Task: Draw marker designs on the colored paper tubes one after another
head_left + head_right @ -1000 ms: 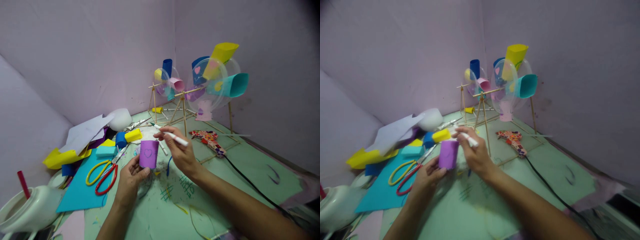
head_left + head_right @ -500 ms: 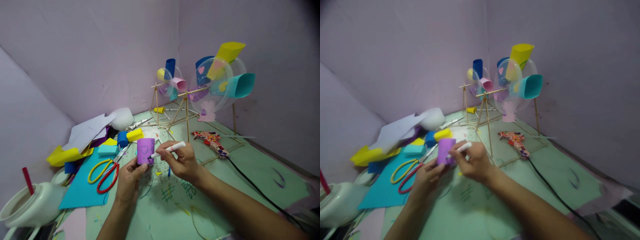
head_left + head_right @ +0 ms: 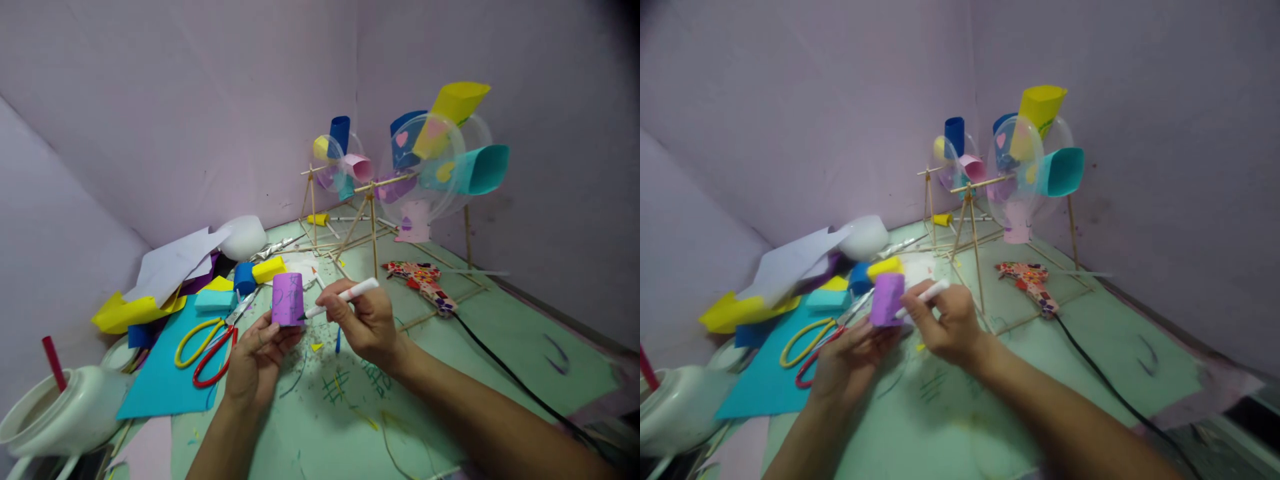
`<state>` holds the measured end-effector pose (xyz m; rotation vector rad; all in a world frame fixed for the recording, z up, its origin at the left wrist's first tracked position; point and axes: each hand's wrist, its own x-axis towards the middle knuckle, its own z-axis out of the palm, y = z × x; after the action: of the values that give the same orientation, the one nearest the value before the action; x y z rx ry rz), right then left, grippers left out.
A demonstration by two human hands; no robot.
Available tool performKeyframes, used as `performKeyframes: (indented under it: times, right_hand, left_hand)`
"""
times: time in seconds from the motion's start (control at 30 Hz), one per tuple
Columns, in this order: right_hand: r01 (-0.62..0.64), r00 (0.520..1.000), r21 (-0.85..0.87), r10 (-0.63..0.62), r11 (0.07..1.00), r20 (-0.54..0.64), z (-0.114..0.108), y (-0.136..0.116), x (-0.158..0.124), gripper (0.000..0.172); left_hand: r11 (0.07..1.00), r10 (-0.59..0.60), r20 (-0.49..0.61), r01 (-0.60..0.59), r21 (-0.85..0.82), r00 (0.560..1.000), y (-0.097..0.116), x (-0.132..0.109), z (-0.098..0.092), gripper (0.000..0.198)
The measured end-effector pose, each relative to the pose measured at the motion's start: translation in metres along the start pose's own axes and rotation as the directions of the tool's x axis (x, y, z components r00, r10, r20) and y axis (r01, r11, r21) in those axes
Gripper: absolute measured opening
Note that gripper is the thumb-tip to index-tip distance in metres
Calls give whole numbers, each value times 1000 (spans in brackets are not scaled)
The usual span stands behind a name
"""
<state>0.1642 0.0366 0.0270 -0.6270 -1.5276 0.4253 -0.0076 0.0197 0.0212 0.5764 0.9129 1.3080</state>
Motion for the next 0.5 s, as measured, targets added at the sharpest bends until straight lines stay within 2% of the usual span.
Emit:
performKeyframes:
  times: [0.1,0.17,0.23,0.3,0.4,0.5]
  right_hand:
    - [-96,976,175,127,980,-179,2,3,3,21]
    - [-168,943,248,229,954,-240,3,6,6,20]
    - [-238,935,251,291,938,-204,5,12,9,18]
    - [-279,946,204,305,938,-107,7,18,10,20]
    - [-289,957,122,285,950,48,8,24,9,22]
    - [-262,961,81,252,962,116,8,26,8,17]
  left_hand:
    - [991,-77,-26,73,-110,997,1,1,0,24]
    - [983,-113,-29,108,-149,993,0,1,0,21]
    - [975,-148,-7,144,-167,989,-1,0,0,17]
    - [967,-187,35,190,-168,982,-2,-1,-1,16]
    - [955,-240,130,259,-148,962,-5,-3,0,19]
    - [953,-247,224,278,-117,943,-7,-5,2,19]
